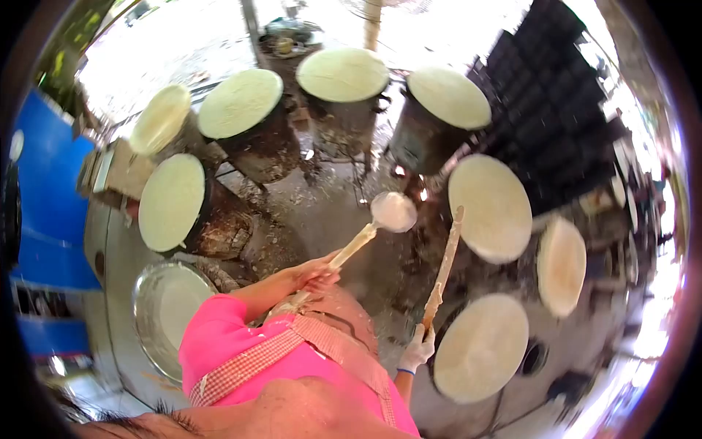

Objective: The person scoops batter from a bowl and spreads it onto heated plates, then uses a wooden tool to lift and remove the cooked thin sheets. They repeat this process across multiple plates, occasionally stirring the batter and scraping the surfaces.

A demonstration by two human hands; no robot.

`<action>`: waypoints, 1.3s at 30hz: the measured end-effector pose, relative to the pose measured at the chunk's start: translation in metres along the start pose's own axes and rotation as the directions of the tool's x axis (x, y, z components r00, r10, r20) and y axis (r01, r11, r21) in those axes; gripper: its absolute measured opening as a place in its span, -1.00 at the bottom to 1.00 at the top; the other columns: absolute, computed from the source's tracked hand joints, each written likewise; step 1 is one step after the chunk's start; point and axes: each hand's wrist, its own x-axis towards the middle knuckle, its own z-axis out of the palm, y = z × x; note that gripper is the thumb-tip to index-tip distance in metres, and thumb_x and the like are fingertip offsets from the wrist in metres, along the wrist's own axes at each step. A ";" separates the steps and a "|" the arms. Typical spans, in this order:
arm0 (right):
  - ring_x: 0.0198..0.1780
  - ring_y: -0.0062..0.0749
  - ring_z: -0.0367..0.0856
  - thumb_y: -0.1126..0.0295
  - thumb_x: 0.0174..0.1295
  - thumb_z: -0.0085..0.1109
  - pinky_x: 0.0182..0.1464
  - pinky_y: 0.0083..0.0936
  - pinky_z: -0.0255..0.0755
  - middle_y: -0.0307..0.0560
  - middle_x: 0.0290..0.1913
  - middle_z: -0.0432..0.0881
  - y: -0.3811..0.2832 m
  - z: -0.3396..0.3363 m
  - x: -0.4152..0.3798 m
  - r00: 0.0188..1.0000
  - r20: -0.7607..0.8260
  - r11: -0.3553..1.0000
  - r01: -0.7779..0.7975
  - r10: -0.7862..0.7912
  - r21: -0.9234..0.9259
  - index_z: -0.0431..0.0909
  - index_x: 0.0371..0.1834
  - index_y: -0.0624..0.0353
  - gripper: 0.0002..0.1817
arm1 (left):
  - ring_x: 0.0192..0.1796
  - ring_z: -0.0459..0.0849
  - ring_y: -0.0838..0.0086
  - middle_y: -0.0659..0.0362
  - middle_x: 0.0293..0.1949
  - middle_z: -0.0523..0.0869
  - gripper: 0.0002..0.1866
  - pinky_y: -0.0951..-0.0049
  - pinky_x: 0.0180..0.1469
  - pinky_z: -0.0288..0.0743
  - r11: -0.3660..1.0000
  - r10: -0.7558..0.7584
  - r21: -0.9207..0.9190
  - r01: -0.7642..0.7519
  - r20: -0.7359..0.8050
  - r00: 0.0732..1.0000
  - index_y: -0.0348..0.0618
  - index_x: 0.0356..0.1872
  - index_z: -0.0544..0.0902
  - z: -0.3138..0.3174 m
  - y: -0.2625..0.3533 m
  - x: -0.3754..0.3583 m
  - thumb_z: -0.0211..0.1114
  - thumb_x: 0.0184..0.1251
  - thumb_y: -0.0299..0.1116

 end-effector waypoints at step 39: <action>-0.11 -0.02 0.65 0.05 0.13 0.19 -0.06 -0.26 0.46 0.19 -0.18 0.66 -0.242 0.357 0.382 0.842 0.514 0.842 0.390 -0.163 -0.372 0.59 -0.01 0.18 -0.52 | -0.67 0.25 0.63 0.26 -0.60 0.26 -0.60 0.59 -0.67 0.24 0.161 0.381 -0.891 -0.425 -0.341 0.860 0.07 0.35 0.28 -0.113 0.206 -0.009 -0.13 0.55 -0.28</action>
